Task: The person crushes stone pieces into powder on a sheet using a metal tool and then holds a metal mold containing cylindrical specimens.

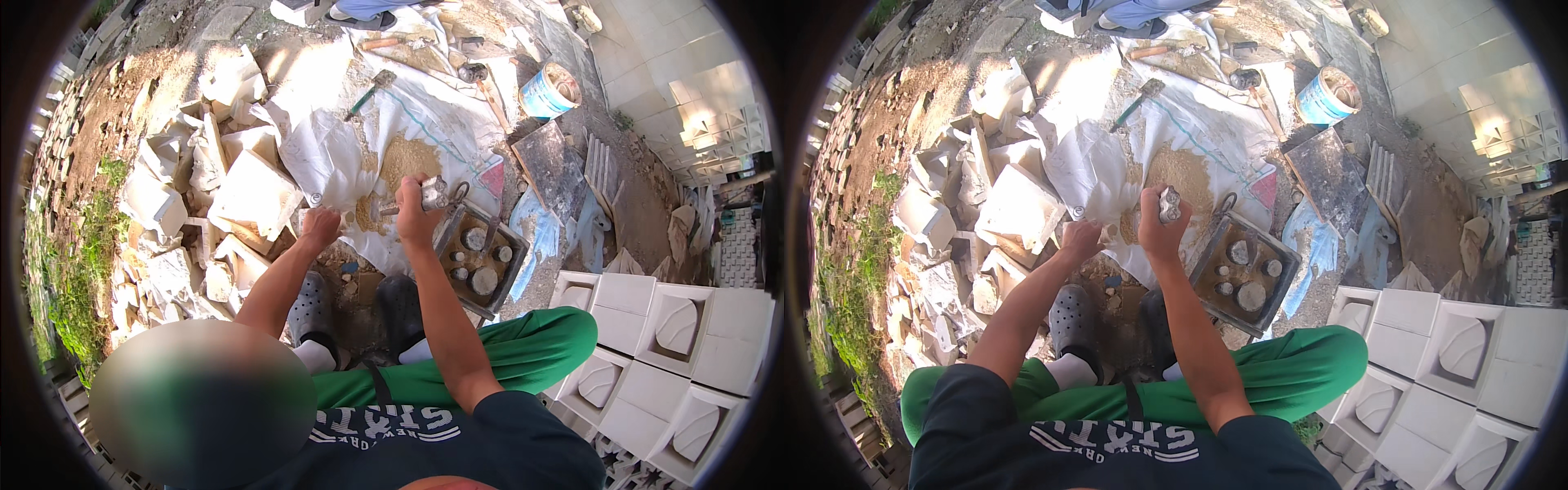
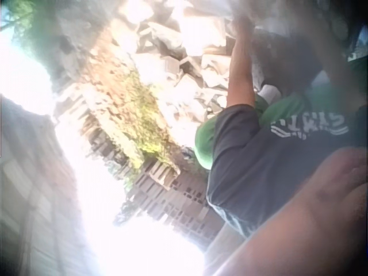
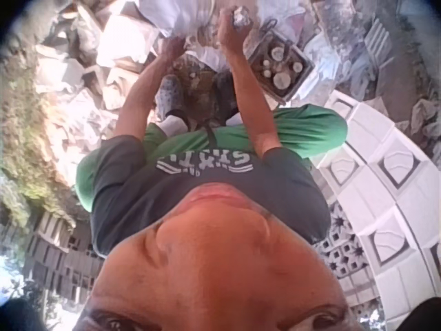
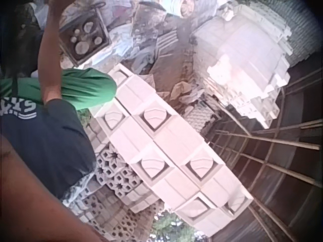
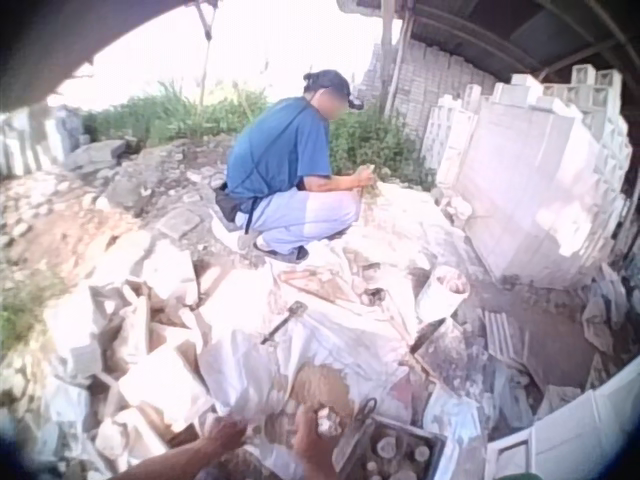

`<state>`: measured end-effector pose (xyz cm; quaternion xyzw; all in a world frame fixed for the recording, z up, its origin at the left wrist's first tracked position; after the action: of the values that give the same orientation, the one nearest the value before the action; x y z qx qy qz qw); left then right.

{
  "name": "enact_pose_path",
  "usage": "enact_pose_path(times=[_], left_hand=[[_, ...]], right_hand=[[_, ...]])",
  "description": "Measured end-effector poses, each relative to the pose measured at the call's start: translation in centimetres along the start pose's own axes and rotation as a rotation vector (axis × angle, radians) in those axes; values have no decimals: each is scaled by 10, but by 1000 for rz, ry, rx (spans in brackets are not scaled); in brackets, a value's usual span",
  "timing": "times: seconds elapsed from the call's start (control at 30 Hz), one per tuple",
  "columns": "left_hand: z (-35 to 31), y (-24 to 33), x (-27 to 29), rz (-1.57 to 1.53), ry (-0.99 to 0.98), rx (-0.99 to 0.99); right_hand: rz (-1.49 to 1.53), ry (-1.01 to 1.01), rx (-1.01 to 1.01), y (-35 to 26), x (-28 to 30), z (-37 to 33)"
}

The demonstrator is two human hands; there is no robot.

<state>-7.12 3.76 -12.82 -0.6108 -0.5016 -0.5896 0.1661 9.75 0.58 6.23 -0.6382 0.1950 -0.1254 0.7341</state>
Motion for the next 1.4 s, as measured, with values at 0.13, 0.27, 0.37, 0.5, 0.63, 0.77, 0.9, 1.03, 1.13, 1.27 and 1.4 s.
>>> enact_pose_path(times=[0.13,0.27,0.37,0.5,0.63,0.77,0.9,1.03,1.13,1.27,1.4], left_hand=[[-7,12,-6,-69,122,-116],[-5,0,-19,-219,107,-75],[-4,-1,-14,-225,151,-87],[-12,18,-5,-94,146,-114],[-25,6,-21,-59,43,-80],[-36,-8,-21,2,-79,137],[-46,-19,-17,-43,79,120],[-50,-15,-9,-65,191,83],[-48,-7,-10,-108,131,89],[-46,-14,-14,-160,171,180],[-54,-16,-17,-203,264,309]], right_hand=[[-47,2,-78,33,5,4],[-52,-53,-57,0,9,1],[-129,-55,21,-15,22,-7],[-198,-11,37,10,35,-9],[-222,-41,49,24,22,6],[-68,-33,-33,-13,26,15],[135,-117,115,-59,25,15],[-62,-22,9,-20,19,6],[-106,-68,20,36,7,8],[-104,-116,-41,18,-14,26],[61,-45,-64,-15,-2,30]])
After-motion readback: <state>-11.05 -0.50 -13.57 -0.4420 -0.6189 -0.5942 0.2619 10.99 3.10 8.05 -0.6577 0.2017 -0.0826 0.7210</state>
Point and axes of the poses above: each hand's wrist, its own z-axis towards the middle knuckle, its own x-axis out of the back of the hand, y = z × x, the point moved 8 cm from there along z, towards the middle knuckle, and after that the axes turned 13 degrees about -z, right-handed, at the moved point
